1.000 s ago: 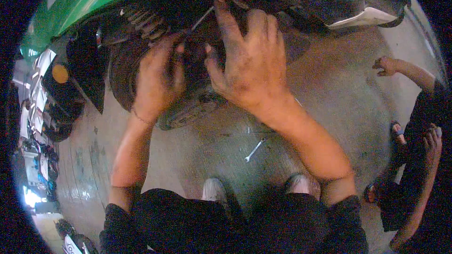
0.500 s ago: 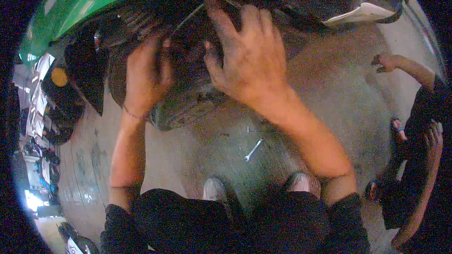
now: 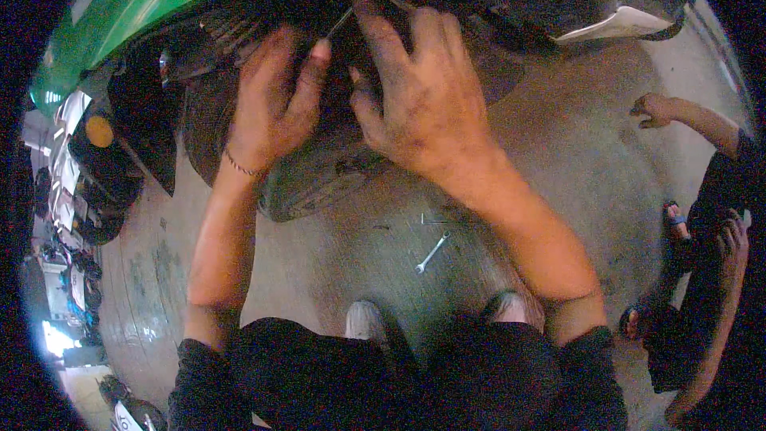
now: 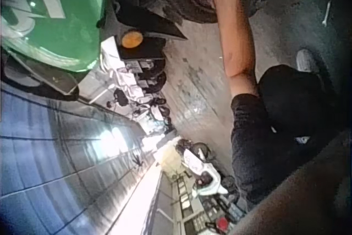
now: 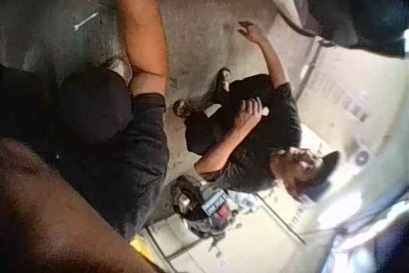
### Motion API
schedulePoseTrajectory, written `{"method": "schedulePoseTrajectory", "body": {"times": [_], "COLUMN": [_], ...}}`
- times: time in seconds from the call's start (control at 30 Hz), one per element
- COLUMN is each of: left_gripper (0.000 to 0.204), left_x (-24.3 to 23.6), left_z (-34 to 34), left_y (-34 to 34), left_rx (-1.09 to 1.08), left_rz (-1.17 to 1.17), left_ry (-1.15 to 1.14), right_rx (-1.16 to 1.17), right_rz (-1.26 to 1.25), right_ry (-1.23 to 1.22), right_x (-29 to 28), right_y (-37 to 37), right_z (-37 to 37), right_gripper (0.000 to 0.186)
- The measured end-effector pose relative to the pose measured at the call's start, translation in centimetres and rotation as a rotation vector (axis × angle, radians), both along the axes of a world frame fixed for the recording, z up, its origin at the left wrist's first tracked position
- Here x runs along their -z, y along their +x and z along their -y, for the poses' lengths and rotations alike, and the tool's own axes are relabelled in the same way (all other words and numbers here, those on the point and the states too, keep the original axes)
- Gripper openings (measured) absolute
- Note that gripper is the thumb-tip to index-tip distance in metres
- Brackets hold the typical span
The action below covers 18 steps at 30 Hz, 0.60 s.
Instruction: The person uses a screwdriver, a wrench, and an allen key to service a motorcycle brake caliper. They remove screws, manipulate a small metal part by hand, and set components down on the ground before continuing work on the assembly.
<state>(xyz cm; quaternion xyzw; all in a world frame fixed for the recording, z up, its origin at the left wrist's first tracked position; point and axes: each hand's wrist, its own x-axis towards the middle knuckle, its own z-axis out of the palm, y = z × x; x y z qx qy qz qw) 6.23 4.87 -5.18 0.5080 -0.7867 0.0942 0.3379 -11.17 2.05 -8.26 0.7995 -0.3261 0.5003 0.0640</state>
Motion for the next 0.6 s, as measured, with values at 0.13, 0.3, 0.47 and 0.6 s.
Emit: {"method": "schedulePoseTrajectory", "body": {"times": [0.13,0.3,0.47,0.6], "left_gripper": [0.032,0.035,0.036,0.035], "left_x": [0.6,0.9,1.5,2.8], "left_z": [1.3,1.6,1.4,1.8], "left_y": [-0.5,-1.2,-1.4,-1.3], "left_rx": [0.098,0.161,0.154,0.158], "left_rz": [-0.013,-0.015,-0.172,-0.163], "left_ry": [-0.073,-0.098,0.043,-0.11], "right_rx": [-0.093,-0.078,-0.123,-0.124], "right_rz": [0.056,0.028,-0.006,-0.005], "right_ry": [-0.025,0.022,0.071,0.065], "right_x": [0.0,0.0,-0.1,-0.5], "right_y": [0.2,-0.2,-0.5,-0.2], "right_z": [0.4,0.4,0.1,-0.3], "right_gripper": [0.067,0.07,0.073,0.073]}}
